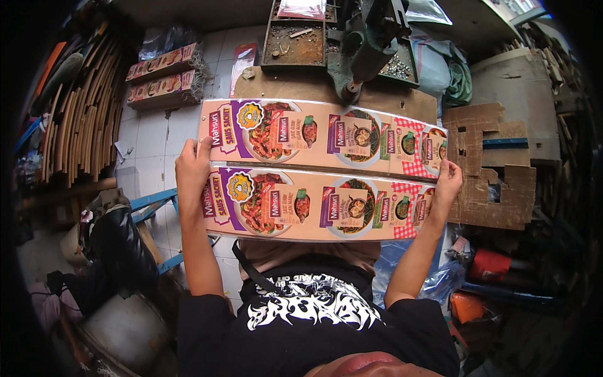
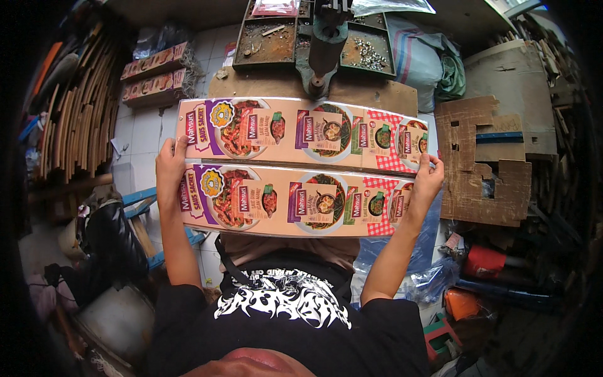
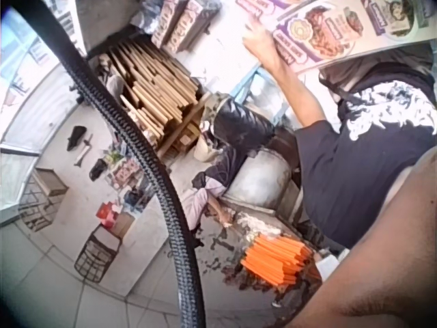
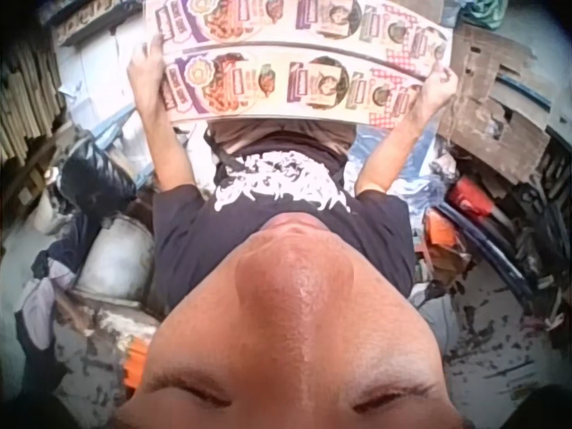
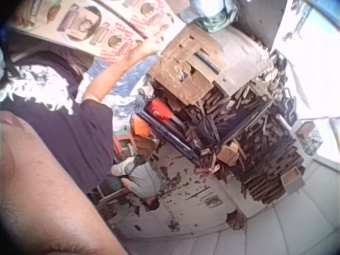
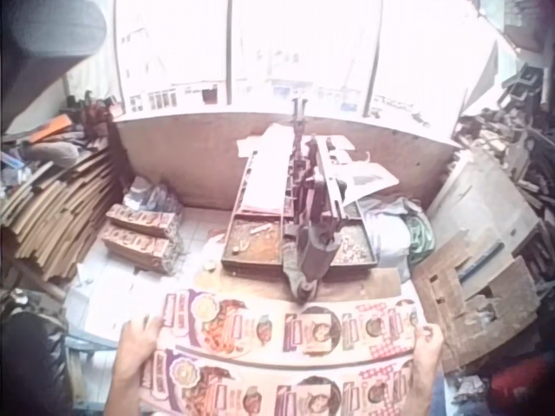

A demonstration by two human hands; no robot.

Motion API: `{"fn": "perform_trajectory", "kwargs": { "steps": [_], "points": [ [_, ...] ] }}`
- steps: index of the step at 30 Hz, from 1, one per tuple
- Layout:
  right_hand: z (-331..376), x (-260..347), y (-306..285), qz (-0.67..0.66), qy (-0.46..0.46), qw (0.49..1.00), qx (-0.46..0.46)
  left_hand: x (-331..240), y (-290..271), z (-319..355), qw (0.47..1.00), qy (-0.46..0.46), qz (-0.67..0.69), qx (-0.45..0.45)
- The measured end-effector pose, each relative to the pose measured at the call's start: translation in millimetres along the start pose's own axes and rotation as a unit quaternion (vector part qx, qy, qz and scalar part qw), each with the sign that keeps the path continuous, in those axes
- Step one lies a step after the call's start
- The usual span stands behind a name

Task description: The person staples cardboard packaging sheets onto a backing board using a manual press.

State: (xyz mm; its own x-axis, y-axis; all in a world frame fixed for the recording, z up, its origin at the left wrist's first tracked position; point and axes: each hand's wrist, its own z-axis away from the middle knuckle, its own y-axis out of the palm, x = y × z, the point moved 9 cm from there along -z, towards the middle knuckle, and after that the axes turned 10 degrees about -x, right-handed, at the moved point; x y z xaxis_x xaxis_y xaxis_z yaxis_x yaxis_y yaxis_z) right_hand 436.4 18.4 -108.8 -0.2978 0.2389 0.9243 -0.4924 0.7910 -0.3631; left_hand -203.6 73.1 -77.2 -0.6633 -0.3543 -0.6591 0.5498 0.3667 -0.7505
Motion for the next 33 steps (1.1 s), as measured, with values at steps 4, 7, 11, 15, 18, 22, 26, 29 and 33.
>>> {"fn": "perform_trajectory", "kwargs": {
  "steps": [4, 7, 11, 15, 18, 22, 26, 29, 33],
  "points": [
    [4.1, 5.4, 1.5, 0.022, 0.017, 1.000, 0.003, 1.0, -0.8, -0.3, 1.000, 0.005, -0.002, -0.003],
    [4.7, 10.6, -0.7, 0.051, -0.003, 0.999, -0.002, -2.8, -0.6, -0.4, 1.000, 0.007, -0.011, -0.004],
    [5.5, 12.1, -1.5, 0.046, 0.002, 0.999, -0.008, -5.3, -3.3, 1.5, 1.000, 0.002, -0.027, -0.006],
    [0.7, 0.5, -3.4, 0.075, -0.030, 0.996, -0.028, 0.2, -1.7, 0.2, 1.000, 0.002, -0.024, -0.003],
    [2.8, 10.7, -3.3, 0.080, -0.042, 0.995, -0.034, 3.0, -1.1, -1.4, 1.000, 0.014, -0.015, -0.008],
    [-7.4, 0.4, -6.1, 0.089, -0.025, 0.996, -0.003, 14.7, 0.6, -6.4, 0.998, -0.003, 0.062, 0.004],
    [-21.2, 24.2, -20.4, 0.125, -0.098, 0.987, 0.030, -31.4, -36.4, 0.5, 0.989, 0.121, 0.019, -0.086],
    [-0.5, 100.4, -1.0, -0.014, -0.093, 0.991, 0.092, -75.0, -57.4, 12.9, 0.981, 0.164, 0.068, -0.080],
    [0.0, 150.8, 65.5, 0.005, -0.165, 0.966, 0.197, -159.3, -8.3, 25.6, 0.944, 0.226, 0.237, 0.037]
  ]
}}
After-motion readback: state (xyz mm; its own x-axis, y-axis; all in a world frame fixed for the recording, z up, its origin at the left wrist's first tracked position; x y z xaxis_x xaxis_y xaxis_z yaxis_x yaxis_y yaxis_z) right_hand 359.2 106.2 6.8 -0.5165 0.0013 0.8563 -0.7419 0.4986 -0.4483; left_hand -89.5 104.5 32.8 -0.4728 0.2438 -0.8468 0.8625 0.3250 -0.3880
